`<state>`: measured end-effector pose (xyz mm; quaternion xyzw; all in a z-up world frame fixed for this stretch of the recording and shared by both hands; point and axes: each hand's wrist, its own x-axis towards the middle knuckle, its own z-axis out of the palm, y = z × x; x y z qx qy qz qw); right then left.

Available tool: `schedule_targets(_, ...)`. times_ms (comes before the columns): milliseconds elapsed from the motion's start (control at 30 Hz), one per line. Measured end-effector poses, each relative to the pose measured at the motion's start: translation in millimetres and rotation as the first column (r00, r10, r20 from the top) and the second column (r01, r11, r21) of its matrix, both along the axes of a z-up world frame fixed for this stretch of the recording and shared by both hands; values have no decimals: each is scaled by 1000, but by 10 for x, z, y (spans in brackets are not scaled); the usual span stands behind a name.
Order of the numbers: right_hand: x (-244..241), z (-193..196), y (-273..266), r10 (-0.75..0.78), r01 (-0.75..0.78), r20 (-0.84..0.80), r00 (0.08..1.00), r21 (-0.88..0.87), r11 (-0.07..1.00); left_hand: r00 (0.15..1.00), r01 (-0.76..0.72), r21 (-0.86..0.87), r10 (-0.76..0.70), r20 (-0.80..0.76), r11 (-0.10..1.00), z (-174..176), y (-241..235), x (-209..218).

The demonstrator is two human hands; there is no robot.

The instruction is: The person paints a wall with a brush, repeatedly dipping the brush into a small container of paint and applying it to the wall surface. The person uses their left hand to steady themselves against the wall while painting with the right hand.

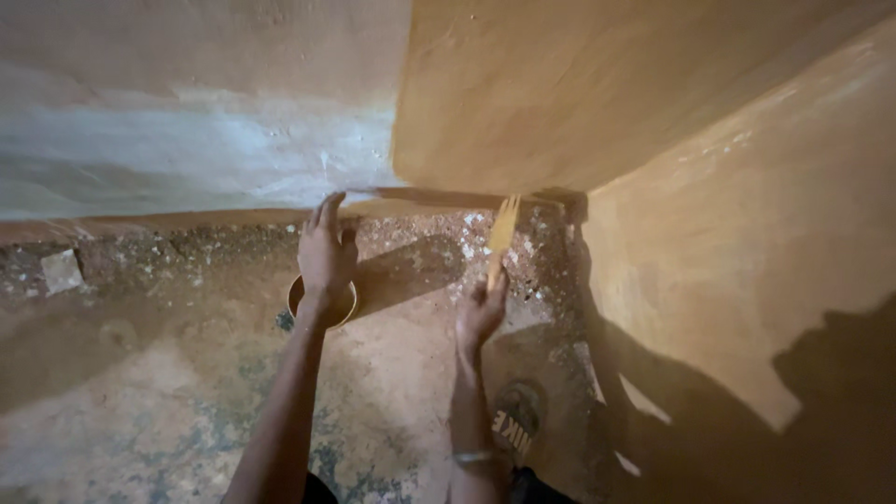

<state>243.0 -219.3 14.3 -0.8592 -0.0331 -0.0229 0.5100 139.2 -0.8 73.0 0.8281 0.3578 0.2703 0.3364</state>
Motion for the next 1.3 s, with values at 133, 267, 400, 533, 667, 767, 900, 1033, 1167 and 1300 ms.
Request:
schedule_targets(133, -294, -237, 541, 125, -120, -29, 992, 123, 985, 998, 47, 25, -48, 36, 999, -12, -13, -28)
schedule_targets(267, -750, -190, 713, 377, -387, 164, 912, 37, 921, 999, 54, -76, -54, 3, 996, 28, 11, -30)
schedule_targets(400, -1001, -72, 564, 492, -481, 119, 863, -106, 870, 999, -7, -74, 3, -53, 997, 49, 44, 0)
schedule_targets(533, -871, -183, 612, 513, -504, 61, 856, -125, 855, 998, -52, -62, 49, -49, 997, 53, 30, 3)
schedule_targets(667, -406, -372, 633, 388, -387, -11, 922, -73, 919, 997, -79, -66, 79, -5, 995, 142, 31, 40)
schedule_targets(767, -237, -446, 223, 262, -273, 181, 948, 35, 961, 999, -30, -54, 32, 29, 998, 162, -10, -39)
schedule_targets(900, -196, -458, 120, 95, -116, 186, 978, 105, 988, 998, -46, -66, 48, 42, 997, 180, 25, -58)
schedule_targets(1033, -555, -468, 422, 160, -133, -272, 949, 115, 984, 995, -65, -66, 70, 67, 996, 126, 11, -121)
schedule_targets(1167, -832, -434, 669, 473, -474, 336, 814, -84, 876, 997, -70, 15, 70, 27, 997, 139, 117, -58)
schedule_targets(1300, -811, -457, 613, 548, -517, 105, 830, -225, 826, 990, -74, -51, 79, 115, 996, 133, 61, -148)
